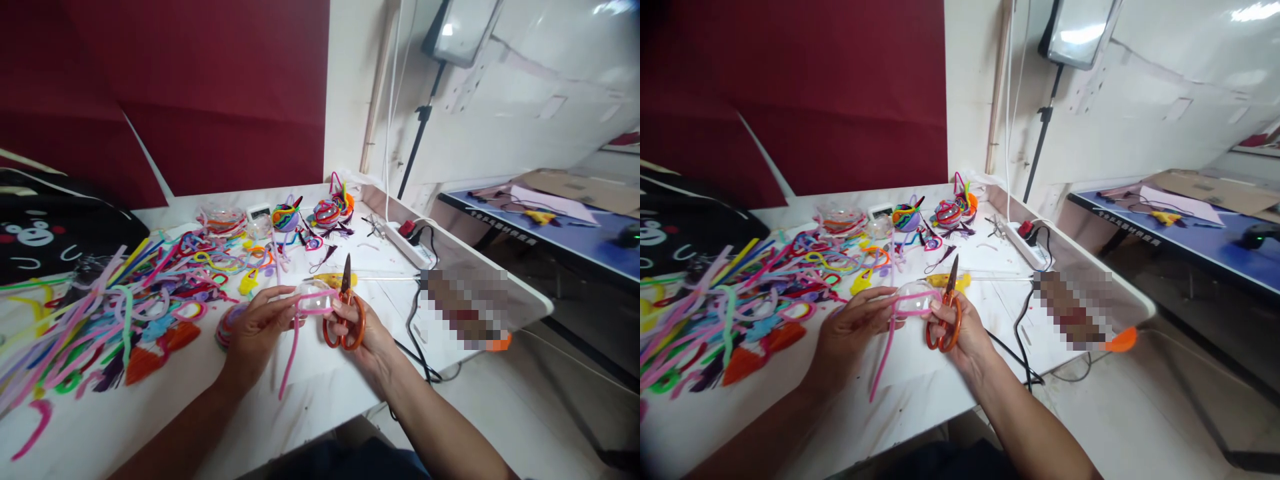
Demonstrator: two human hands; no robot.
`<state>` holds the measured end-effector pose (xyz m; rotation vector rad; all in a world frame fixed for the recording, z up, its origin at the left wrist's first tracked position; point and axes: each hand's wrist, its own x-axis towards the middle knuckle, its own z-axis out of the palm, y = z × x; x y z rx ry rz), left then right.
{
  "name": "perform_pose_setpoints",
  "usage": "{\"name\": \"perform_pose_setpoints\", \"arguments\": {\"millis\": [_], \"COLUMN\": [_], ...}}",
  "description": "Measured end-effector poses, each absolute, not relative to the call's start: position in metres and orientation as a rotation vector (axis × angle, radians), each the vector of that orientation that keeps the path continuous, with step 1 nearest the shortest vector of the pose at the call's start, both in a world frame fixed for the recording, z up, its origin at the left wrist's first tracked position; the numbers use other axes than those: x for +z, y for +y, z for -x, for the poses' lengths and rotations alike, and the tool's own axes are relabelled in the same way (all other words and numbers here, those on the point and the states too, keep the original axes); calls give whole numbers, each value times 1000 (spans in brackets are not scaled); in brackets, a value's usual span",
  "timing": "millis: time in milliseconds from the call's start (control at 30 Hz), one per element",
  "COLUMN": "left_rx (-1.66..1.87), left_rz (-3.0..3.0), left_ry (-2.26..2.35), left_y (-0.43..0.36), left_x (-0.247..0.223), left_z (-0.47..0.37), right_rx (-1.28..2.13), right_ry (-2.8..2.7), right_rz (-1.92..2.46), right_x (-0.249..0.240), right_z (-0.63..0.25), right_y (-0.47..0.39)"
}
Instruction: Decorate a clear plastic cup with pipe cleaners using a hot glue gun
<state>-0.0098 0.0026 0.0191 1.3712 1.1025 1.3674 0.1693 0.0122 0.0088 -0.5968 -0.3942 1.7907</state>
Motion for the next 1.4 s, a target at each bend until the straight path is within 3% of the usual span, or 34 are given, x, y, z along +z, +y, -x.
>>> {"name": "perform_pose_setpoints", "arguments": {"millis": [600,1133,1400], "left_rx": [1255,1175,1261], "left_rz": [-714,-625,-519], "left_ry": [1082,930,944], "left_y": [2,-1,3], "left_x": [29,33,35], "left_z": [4,2,2], "right_rx": [1787,1797,1482], "right_ry": [-505,-538,-828], "right_rz": [582,587,968], "right_x": [7,7,14], "right_z": [-172,-171,-179], "right_y": [9,8,3]}}
